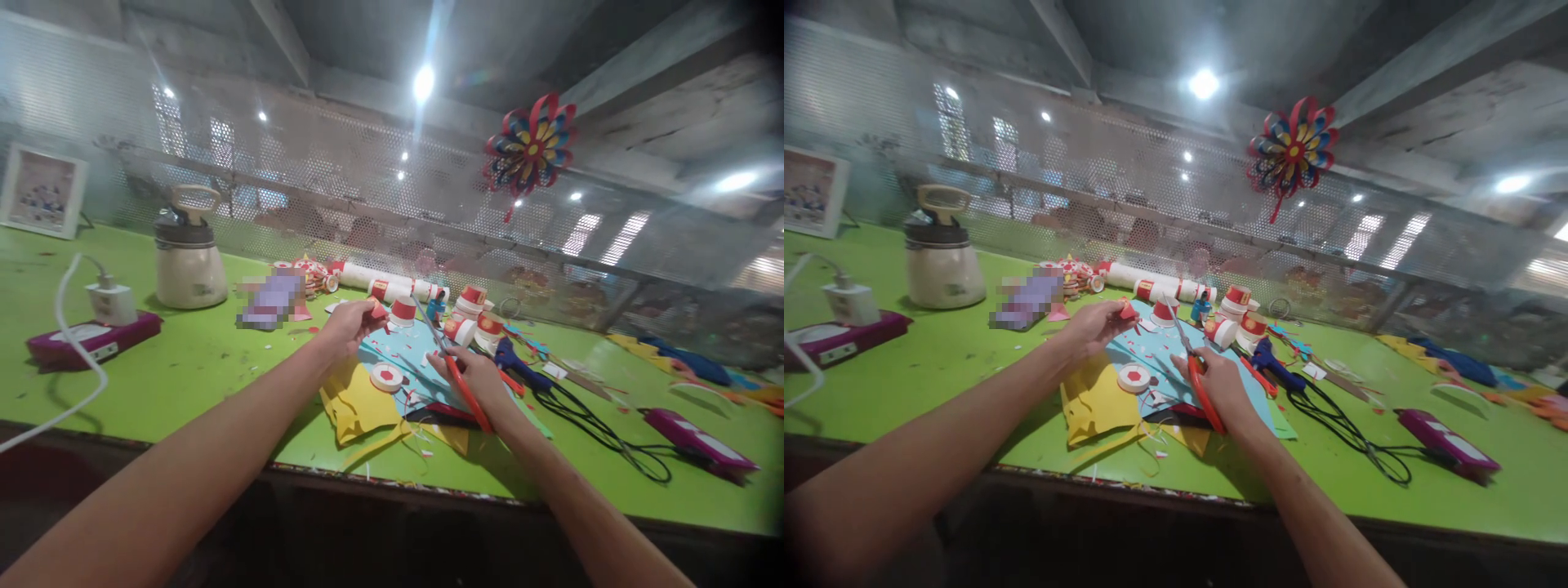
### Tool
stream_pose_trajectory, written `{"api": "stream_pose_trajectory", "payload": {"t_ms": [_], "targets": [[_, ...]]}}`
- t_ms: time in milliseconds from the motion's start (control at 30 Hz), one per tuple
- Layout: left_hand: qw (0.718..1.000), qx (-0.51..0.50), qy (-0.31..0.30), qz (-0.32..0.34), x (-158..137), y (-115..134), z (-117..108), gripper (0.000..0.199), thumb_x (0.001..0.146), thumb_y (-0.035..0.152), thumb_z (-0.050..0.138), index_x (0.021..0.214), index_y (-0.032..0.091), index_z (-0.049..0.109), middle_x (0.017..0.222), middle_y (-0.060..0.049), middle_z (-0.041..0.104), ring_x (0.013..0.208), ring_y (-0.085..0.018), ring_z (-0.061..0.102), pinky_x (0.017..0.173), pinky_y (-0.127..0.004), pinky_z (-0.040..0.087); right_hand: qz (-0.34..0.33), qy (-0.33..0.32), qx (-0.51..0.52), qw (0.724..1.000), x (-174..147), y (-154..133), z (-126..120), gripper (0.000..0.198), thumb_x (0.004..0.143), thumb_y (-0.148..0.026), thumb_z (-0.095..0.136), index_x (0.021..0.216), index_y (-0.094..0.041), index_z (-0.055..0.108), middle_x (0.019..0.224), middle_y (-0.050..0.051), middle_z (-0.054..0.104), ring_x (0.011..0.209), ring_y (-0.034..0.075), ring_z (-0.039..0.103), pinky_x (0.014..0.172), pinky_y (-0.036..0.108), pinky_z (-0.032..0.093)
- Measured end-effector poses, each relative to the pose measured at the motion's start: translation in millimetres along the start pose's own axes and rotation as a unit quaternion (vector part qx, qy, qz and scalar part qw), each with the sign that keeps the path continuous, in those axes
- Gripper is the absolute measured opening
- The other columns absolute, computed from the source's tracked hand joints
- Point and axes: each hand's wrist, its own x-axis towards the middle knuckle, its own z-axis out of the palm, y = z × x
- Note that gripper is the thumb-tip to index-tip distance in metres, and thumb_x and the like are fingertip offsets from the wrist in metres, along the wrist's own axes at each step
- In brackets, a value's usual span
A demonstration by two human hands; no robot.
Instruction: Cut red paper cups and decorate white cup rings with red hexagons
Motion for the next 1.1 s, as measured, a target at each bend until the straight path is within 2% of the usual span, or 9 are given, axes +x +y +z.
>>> {"api": "stream_pose_trajectory", "payload": {"t_ms": [67,233,300,433,633,767,967,1033,1100], "targets": [[1.000,0.008,-0.011,-0.004,-1,1,-1,0.033,0.089,0.031,0.056,0.119,0.016,0.054,0.119,-0.010,0.057,0.099,-0.022,0.060,0.082,-0.043,0.052,0.016,-0.002,-0.017,1.000,8,9,0,0.039,0.077,-0.055,0.062,0.081,-0.016,0.066,0.065,0.002,0.062,0.061,0.018,0.057,0.060,0.030,0.042],[0.998,0.026,-0.053,-0.029,-8,1,4,0.033,0.089,0.031,0.056,0.118,0.015,0.054,0.119,-0.010,0.058,0.099,-0.022,0.060,0.082,-0.043,0.052,0.016,-0.032,0.020,0.999,26,8,-8,0.024,0.090,-0.036,0.057,0.094,-0.014,0.062,0.072,-0.002,0.063,0.055,0.010,0.058,0.057,0.027,0.050],[0.997,0.034,-0.064,-0.033,-11,-1,7,0.033,0.089,0.031,0.056,0.118,0.015,0.054,0.118,-0.010,0.058,0.099,-0.022,0.060,0.082,-0.042,0.052,-0.008,-0.026,0.058,0.998,32,-3,-10,0.021,0.086,-0.028,0.060,0.102,-0.014,0.059,0.070,-0.002,0.063,0.054,0.011,0.059,0.054,0.026,0.050],[0.996,0.051,-0.069,-0.016,-16,-6,11,0.032,0.090,0.031,0.056,0.117,0.015,0.055,0.116,-0.009,0.059,0.096,-0.021,0.061,0.079,-0.041,0.053,-0.066,-0.001,0.135,0.989,43,-30,-2,0.036,0.075,-0.018,0.060,0.110,-0.017,0.054,0.077,0.002,0.068,0.066,0.017,0.064,0.060,0.027,0.051],[0.996,0.068,-0.052,0.025,-20,-12,15,0.002,0.085,0.013,0.058,0.086,0.013,0.055,0.068,-0.001,0.063,0.052,-0.012,0.062,0.058,-0.031,0.056,-0.100,0.017,0.179,0.979,45,-42,27,0.034,0.063,-0.016,0.061,0.097,-0.017,0.060,0.076,0.003,0.067,0.070,0.019,0.061,0.063,0.029,0.048],[0.995,0.082,-0.057,0.032,-26,-12,20,0.009,0.083,0.011,0.058,0.078,0.015,0.052,0.058,0.002,0.060,0.044,-0.012,0.060,0.057,-0.033,0.057,-0.090,0.039,0.201,0.975,41,-35,33,0.031,0.065,-0.021,0.061,0.096,-0.018,0.061,0.068,0.000,0.063,0.064,0.018,0.058,0.059,0.028,0.046],[0.989,0.130,-0.062,0.014,-29,-10,20,0.008,0.087,0.012,0.053,0.080,0.012,0.057,0.070,-0.005,0.064,0.058,-0.016,0.065,0.063,-0.035,0.057,-0.071,0.070,0.247,0.964,40,-28,30,0.035,0.064,-0.023,0.063,0.098,-0.017,0.060,0.065,-0.002,0.060,0.060,0.016,0.055,0.057,0.027,0.045],[0.985,0.162,-0.055,0.003,-25,-9,16,0.011,0.089,0.018,0.054,0.094,0.010,0.060,0.087,-0.009,0.066,0.073,-0.018,0.066,0.069,-0.036,0.056,-0.064,0.080,0.267,0.958,41,-26,30,0.036,0.064,-0.022,0.064,0.100,-0.017,0.060,0.066,-0.002,0.060,0.060,0.015,0.055,0.057,0.027,0.045],[0.979,0.200,-0.042,-0.004,-18,-7,10,0.026,0.089,0.027,0.056,0.111,0.013,0.057,0.108,-0.009,0.062,0.090,-0.020,0.063,0.076,-0.039,0.054,-0.049,0.094,0.287,0.952,43,-23,30,0.036,0.065,-0.022,0.065,0.101,-0.018,0.059,0.066,-0.003,0.059,0.060,0.015,0.056,0.056,0.027,0.045]]}}
